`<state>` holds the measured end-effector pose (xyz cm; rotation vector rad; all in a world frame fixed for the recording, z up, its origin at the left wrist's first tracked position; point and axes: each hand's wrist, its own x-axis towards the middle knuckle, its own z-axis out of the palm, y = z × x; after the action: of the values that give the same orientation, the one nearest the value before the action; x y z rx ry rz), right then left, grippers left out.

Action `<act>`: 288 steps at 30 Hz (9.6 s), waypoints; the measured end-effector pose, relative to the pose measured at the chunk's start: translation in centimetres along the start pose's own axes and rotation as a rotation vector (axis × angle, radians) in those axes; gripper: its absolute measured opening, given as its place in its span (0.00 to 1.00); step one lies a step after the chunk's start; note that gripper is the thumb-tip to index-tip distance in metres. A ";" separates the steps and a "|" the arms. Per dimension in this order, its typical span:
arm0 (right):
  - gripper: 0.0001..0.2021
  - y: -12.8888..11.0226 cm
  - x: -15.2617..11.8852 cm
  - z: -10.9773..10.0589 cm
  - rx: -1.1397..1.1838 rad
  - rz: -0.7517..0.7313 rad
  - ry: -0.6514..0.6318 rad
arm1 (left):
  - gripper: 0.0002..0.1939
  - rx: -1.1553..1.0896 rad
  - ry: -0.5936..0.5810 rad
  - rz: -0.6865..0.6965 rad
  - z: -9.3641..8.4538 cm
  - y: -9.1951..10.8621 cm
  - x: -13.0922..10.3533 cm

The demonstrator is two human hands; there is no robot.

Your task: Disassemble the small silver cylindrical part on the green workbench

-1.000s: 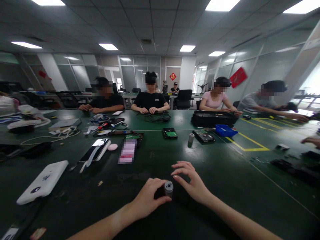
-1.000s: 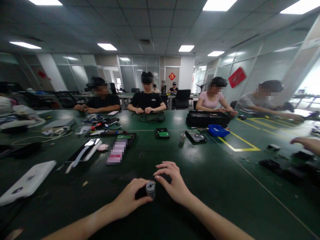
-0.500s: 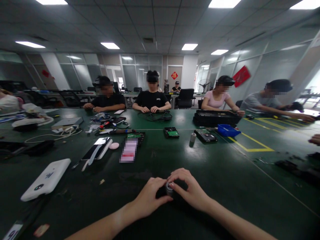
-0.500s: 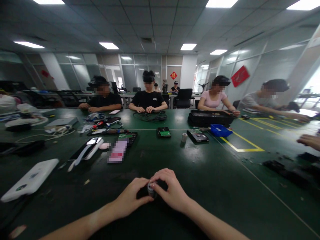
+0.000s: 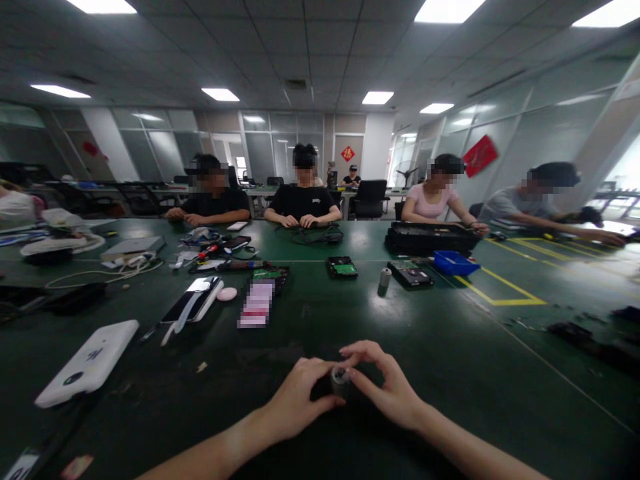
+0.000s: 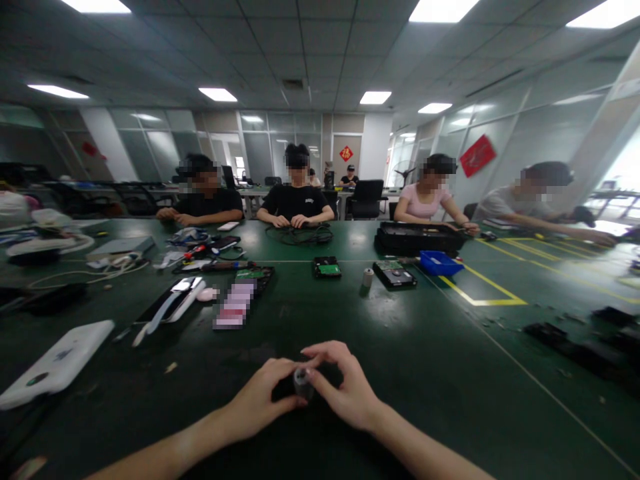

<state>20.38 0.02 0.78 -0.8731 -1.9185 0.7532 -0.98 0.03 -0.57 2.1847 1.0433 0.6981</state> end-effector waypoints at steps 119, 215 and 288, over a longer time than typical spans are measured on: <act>0.08 -1.3 0.8 -1.8 0.181 0.054 0.152 | 0.18 0.160 0.039 0.060 0.2 -0.1 -0.5; 0.06 -0.4 1.0 0.5 -0.186 -0.062 -0.032 | 0.20 0.185 0.055 0.096 0.5 -0.7 -0.5; 0.15 -1.0 0.8 -0.7 -0.095 -0.058 -0.138 | 0.17 0.146 0.050 0.095 0.3 -0.3 -0.3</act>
<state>20.43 0.16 2.22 -0.8374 -2.1077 0.7079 -1.10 -0.19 -1.01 2.3664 1.0506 0.7433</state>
